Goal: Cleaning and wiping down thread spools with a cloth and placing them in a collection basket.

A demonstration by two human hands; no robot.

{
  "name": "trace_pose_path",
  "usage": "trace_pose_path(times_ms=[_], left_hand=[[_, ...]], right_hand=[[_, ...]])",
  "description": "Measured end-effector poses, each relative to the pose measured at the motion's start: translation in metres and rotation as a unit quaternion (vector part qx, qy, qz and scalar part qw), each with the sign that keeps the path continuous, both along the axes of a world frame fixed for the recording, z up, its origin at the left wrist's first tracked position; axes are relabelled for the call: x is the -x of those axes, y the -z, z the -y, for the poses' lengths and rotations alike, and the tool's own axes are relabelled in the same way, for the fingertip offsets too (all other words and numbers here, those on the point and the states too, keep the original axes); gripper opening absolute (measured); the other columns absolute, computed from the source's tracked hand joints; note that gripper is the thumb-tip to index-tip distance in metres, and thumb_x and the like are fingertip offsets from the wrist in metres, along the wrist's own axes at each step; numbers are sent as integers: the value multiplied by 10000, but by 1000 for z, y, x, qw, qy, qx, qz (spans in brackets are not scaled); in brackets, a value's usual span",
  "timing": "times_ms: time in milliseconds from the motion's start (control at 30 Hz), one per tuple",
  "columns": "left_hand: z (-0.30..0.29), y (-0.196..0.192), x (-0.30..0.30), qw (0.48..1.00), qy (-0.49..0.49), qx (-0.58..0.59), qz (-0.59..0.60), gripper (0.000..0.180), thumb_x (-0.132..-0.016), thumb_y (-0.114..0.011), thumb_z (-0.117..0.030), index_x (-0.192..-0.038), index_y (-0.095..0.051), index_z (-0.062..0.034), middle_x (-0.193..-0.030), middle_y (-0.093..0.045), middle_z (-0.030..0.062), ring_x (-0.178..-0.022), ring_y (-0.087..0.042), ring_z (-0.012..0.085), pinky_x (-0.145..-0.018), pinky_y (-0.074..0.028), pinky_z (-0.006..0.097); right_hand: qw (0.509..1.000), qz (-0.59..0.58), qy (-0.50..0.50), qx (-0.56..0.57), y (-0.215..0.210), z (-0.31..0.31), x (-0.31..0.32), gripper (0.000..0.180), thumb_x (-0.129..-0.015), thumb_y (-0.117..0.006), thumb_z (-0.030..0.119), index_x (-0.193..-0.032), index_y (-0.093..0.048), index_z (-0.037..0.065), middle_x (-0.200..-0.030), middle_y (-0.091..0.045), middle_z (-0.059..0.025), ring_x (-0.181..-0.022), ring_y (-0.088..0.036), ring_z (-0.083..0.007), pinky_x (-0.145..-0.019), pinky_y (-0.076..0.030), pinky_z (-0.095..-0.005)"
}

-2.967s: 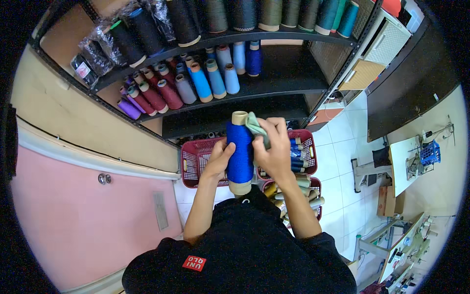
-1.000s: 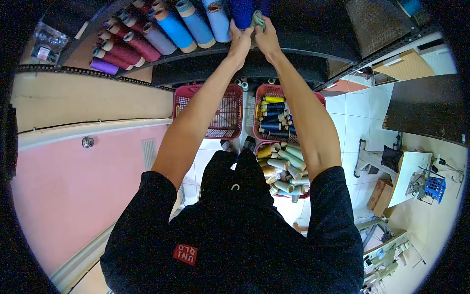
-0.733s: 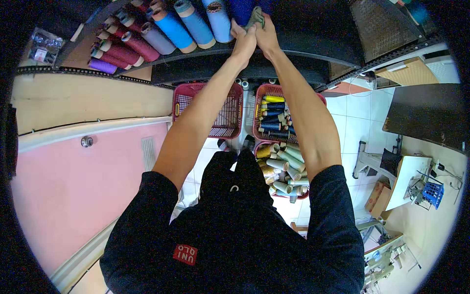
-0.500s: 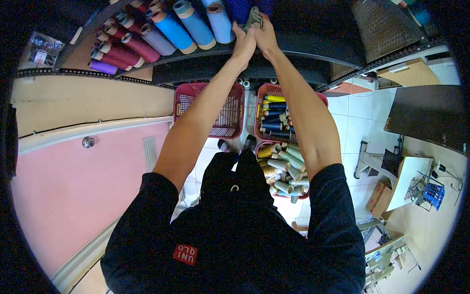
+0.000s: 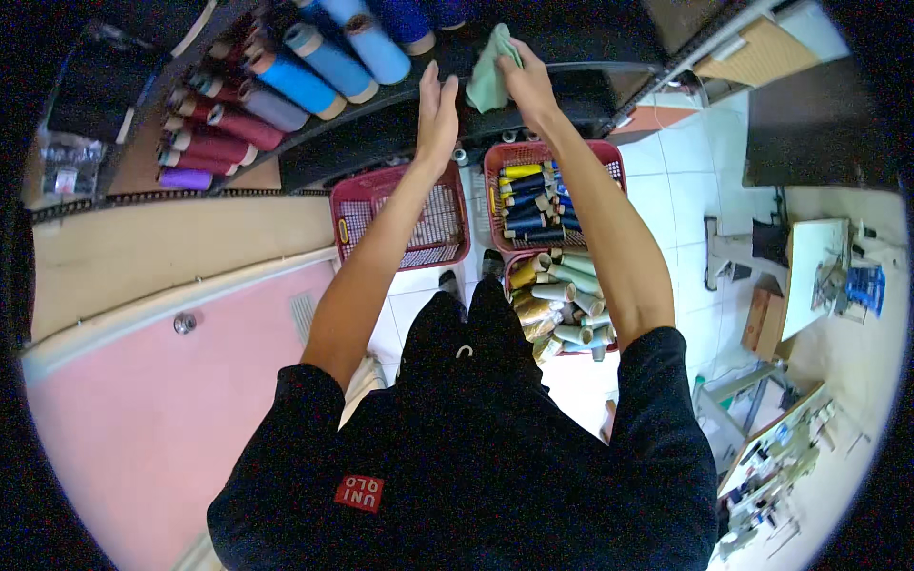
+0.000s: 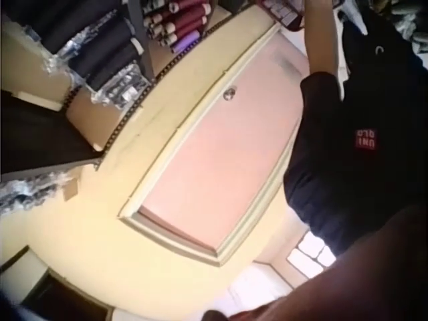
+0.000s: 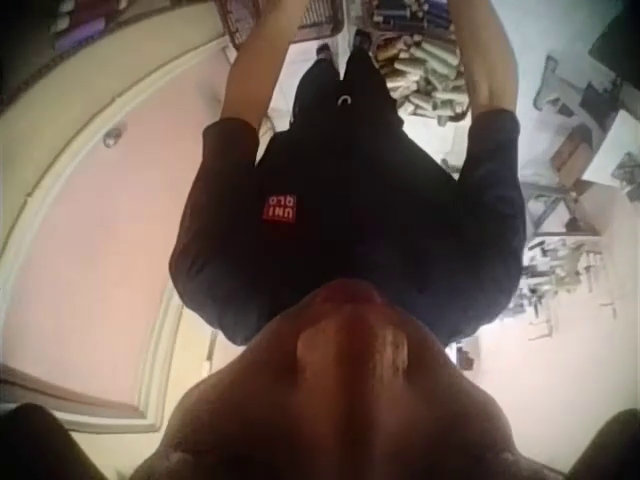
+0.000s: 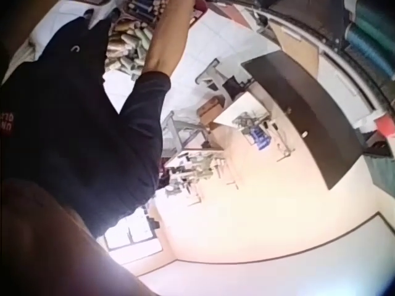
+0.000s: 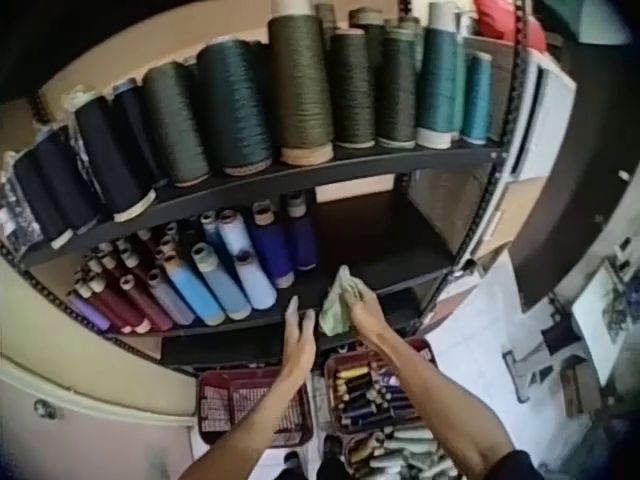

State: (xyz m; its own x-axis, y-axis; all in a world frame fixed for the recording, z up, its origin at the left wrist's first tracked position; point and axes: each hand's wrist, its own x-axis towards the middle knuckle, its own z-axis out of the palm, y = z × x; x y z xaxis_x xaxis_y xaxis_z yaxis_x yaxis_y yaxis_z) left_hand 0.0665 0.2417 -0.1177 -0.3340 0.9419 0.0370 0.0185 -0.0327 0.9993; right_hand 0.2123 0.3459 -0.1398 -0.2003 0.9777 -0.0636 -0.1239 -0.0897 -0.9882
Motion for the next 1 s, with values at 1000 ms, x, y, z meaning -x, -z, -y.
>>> trace_pose_path(times_ms=[1000], left_hand=[[136, 340, -112, 816, 196, 493, 229, 613, -1120, -549, -508, -1603, -463, -141, -1560, -591, 104, -1388, -620, 306, -1169, -472, 512]], right_hand=[[851, 349, 241, 310, 350, 299, -309, 543, -1044, -685, 485, -1283, -770, 5, -1151, -789, -186, -1072, -713, -253, -985, -540, -395]])
